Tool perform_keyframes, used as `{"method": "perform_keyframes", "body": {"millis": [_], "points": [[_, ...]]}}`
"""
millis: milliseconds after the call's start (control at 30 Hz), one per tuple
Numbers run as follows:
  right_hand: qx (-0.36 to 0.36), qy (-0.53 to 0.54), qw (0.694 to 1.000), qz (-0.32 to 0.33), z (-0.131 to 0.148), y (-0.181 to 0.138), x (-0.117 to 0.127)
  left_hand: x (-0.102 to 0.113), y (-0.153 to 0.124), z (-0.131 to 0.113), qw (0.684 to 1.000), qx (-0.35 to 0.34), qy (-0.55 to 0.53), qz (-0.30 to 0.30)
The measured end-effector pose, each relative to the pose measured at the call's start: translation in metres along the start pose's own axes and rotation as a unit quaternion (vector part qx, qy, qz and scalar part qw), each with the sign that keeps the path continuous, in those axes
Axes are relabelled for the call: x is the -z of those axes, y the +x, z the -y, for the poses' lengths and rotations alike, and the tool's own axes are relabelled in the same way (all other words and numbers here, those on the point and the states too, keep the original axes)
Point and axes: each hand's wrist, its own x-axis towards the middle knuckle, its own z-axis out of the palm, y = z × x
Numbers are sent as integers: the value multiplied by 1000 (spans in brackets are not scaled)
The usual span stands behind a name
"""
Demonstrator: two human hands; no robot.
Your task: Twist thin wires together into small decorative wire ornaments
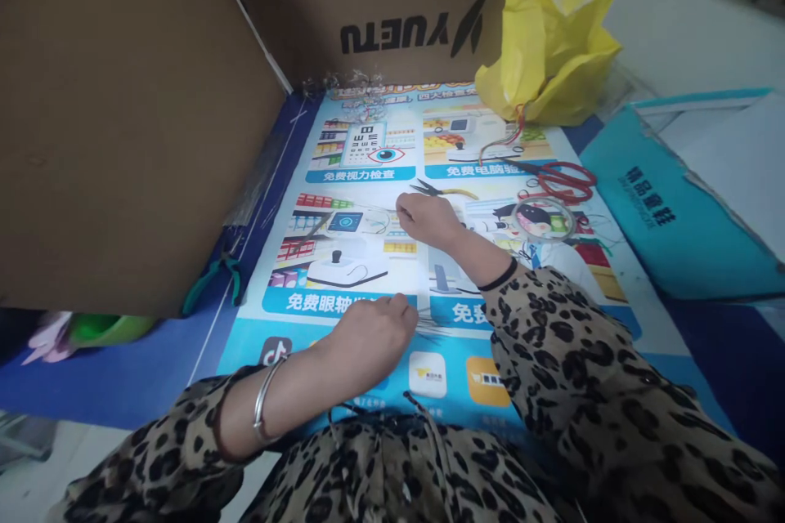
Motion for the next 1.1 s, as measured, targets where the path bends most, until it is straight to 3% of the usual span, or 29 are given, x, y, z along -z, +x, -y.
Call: {"method": "perform_keyframes", "body": {"millis": [167, 267, 400, 467, 567, 733, 833, 1000, 1100], "points": [[12, -14, 1000, -12, -1, 0, -1, 7, 4, 16, 998, 5, -48, -35], [28, -25, 999, -29, -2, 0, -1, 14, 14, 45, 994, 55, -26, -90], [62, -66, 994, -57, -2, 1, 0, 27, 31, 95, 960, 153, 43, -230], [69, -76, 992, -71, -2, 1, 1, 31, 39, 114, 953, 164, 63, -247], [67, -70, 993, -69, -5, 1, 3, 28, 47, 130, 969, 142, 52, -196], [59, -55, 996, 36, -9, 3, 12, 15, 51, 141, 986, 117, 6, -119], [31, -45, 996, 69, -8, 7, 17, 14, 47, 150, 982, 157, -12, -108], [-62, -38, 996, 54, -10, 11, 19, 22, 33, 174, 968, 239, -40, -72], [-72, -62, 994, 57, -14, 11, 14, 25, 23, 191, 965, 254, -50, -52]]}}
